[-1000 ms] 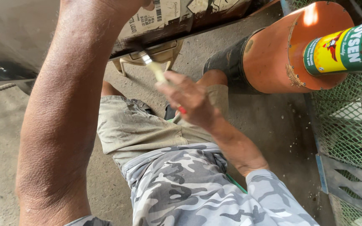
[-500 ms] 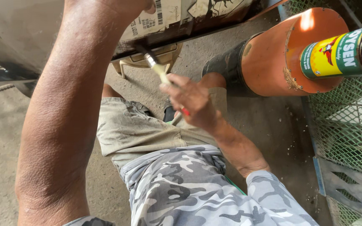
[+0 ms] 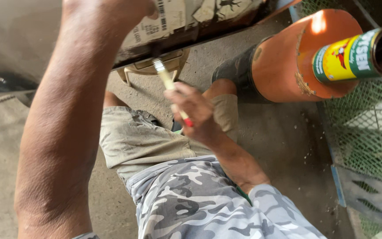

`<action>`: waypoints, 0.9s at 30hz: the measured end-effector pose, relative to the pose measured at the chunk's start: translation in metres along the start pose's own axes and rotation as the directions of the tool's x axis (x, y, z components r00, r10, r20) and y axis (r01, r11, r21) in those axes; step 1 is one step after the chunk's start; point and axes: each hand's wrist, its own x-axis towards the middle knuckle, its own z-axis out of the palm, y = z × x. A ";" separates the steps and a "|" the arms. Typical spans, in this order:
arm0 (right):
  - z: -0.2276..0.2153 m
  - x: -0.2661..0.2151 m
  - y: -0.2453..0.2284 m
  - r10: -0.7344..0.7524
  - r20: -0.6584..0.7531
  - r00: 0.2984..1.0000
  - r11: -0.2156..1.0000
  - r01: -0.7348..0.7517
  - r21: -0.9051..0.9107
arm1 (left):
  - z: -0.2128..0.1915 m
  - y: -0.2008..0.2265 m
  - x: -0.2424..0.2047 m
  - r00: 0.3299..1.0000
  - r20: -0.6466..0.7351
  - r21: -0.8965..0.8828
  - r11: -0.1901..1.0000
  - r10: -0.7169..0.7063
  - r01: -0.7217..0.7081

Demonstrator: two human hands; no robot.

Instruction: The person paints a metal frame using a brush and dark paint from a can. They repeatedly dip the brush into the paint can and apply paint to various sections of the frame, including vertical bars and horizontal supports.

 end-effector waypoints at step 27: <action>-0.054 0.013 0.017 0.114 -0.175 0.978 0.991 -0.098 0.096 | -0.001 -0.002 0.007 0.945 -0.096 0.332 0.905 0.313 -0.266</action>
